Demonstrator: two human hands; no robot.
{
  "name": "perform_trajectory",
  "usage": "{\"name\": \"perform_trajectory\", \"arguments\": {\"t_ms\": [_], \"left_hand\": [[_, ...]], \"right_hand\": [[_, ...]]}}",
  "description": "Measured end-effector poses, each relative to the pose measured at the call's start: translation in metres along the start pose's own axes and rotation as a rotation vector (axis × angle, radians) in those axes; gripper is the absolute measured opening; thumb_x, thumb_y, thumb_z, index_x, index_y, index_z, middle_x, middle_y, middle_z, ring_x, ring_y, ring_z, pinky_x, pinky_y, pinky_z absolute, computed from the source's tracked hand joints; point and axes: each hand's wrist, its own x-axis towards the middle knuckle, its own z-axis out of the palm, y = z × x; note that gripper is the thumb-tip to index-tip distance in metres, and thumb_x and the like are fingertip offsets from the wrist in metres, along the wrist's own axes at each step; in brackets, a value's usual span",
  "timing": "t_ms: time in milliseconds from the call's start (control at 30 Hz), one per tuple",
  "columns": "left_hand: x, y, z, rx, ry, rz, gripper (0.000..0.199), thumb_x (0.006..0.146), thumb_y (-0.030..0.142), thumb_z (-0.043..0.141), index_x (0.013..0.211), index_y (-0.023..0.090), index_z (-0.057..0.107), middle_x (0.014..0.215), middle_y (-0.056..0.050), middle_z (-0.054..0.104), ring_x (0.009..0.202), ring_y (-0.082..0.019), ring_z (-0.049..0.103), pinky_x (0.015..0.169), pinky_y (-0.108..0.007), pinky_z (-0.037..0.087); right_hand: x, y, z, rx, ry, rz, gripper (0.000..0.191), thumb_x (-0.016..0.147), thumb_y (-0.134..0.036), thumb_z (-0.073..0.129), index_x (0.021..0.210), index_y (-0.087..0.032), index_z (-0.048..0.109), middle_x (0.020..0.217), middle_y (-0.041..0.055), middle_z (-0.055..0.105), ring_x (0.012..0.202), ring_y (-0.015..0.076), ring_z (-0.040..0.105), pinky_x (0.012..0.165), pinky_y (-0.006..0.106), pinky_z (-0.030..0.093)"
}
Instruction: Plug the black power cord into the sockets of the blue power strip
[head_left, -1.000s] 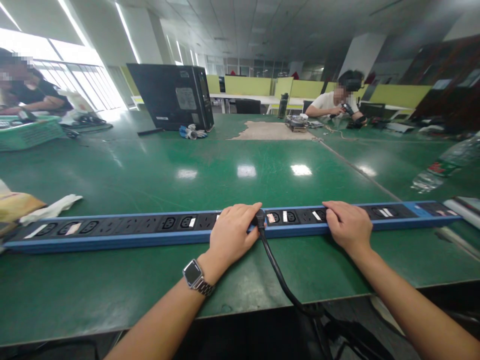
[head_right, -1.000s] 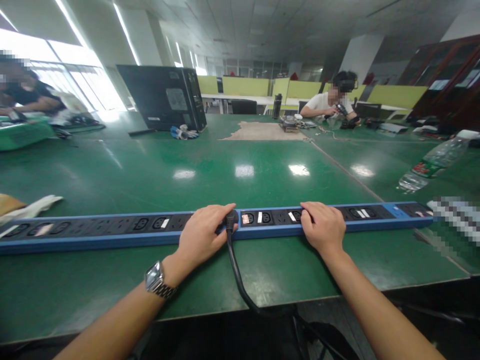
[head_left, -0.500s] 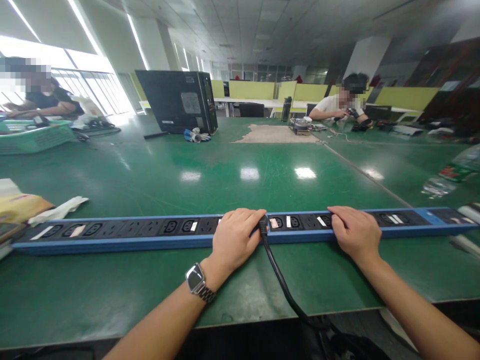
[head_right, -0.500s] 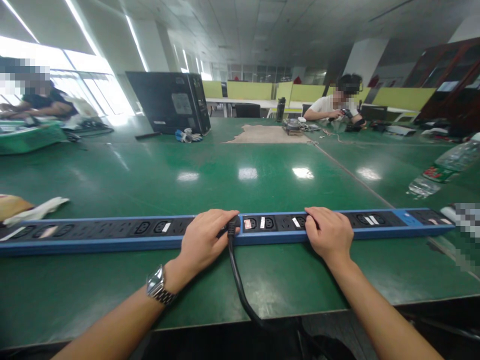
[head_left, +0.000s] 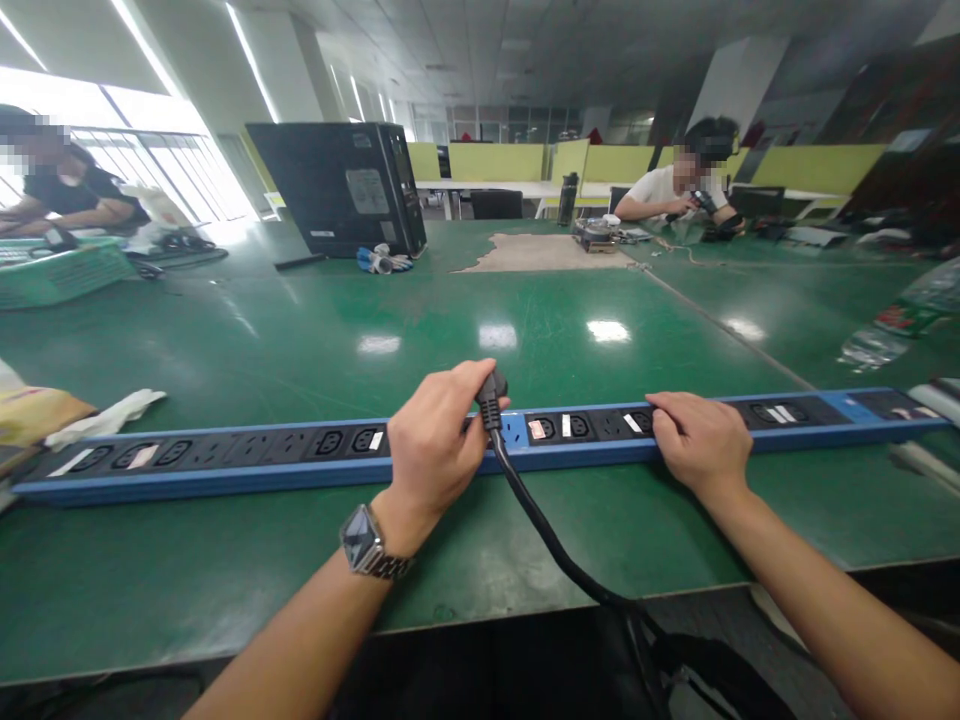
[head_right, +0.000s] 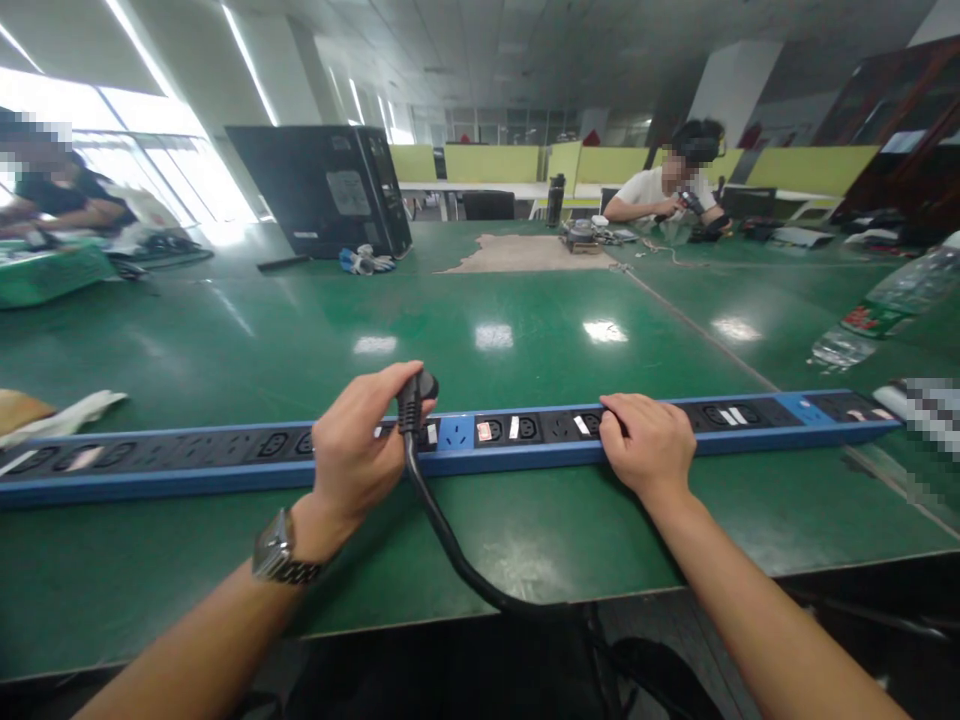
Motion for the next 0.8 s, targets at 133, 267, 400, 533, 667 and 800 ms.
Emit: {"name": "perform_trajectory", "arguments": {"t_ms": [133, 267, 400, 533, 667, 800], "left_hand": [[0.0, -0.016, -0.026, 0.111, 0.016, -0.098, 0.034, 0.09, 0.034, 0.057, 0.122, 0.02, 0.057, 0.112, -0.007, 0.069, 0.101, -0.021, 0.065, 0.09, -0.034, 0.05], [-0.032, -0.042, -0.046, 0.173, -0.115, -0.221, 0.036, 0.09, 0.04, 0.055, 0.121, 0.022, 0.059, 0.106, -0.006, 0.071, 0.095, -0.023, 0.067, 0.086, -0.035, 0.051], [-0.051, -0.056, -0.057, 0.141, -0.167, -0.337, 0.037, 0.09, 0.044, 0.054, 0.12, 0.023, 0.06, 0.108, -0.006, 0.071, 0.094, -0.023, 0.068, 0.087, -0.036, 0.052], [-0.048, -0.066, -0.064, 0.077, -0.181, -0.45, 0.043, 0.089, 0.05, 0.053, 0.118, 0.021, 0.061, 0.104, -0.006, 0.072, 0.089, -0.022, 0.069, 0.082, -0.031, 0.053], [-0.044, -0.076, -0.069, -0.01, -0.318, -0.437, 0.049, 0.088, 0.055, 0.05, 0.119, 0.019, 0.061, 0.101, -0.007, 0.073, 0.086, -0.021, 0.069, 0.08, -0.031, 0.054], [-0.044, -0.079, -0.068, -0.042, -0.382, -0.351, 0.046, 0.09, 0.052, 0.05, 0.123, 0.021, 0.06, 0.113, -0.008, 0.071, 0.097, -0.023, 0.068, 0.088, -0.034, 0.052]], "right_hand": [[0.0, 0.0, 0.0, -0.001, 0.003, 0.003, 0.028, 0.086, -0.027, 0.049, 0.093, -0.018, 0.074, 0.098, 0.0038, 0.074, 0.092, 0.0194, 0.068, 0.083, 0.032, 0.044], [0.0, 0.0, 0.0, 0.007, -0.01, 0.013, 0.028, 0.086, -0.028, 0.049, 0.092, -0.019, 0.074, 0.099, 0.0041, 0.074, 0.093, 0.0196, 0.068, 0.085, 0.033, 0.044], [0.0, 0.0, 0.0, 0.009, -0.009, 0.021, 0.028, 0.086, -0.028, 0.049, 0.093, -0.019, 0.074, 0.098, 0.0038, 0.074, 0.093, 0.0196, 0.068, 0.085, 0.033, 0.044], [0.0, -0.001, 0.0, 0.003, -0.002, 0.013, 0.028, 0.086, -0.027, 0.049, 0.092, -0.018, 0.074, 0.098, 0.0038, 0.075, 0.093, 0.0197, 0.068, 0.084, 0.032, 0.045], [0.0, -0.001, 0.0, -0.002, 0.008, 0.003, 0.028, 0.086, -0.027, 0.049, 0.092, -0.018, 0.075, 0.097, 0.0038, 0.075, 0.092, 0.0196, 0.069, 0.083, 0.032, 0.045], [0.0, -0.001, 0.0, -0.013, 0.008, 0.003, 0.028, 0.086, -0.027, 0.048, 0.092, -0.018, 0.074, 0.097, 0.0039, 0.074, 0.092, 0.02, 0.069, 0.082, 0.033, 0.045]]}}
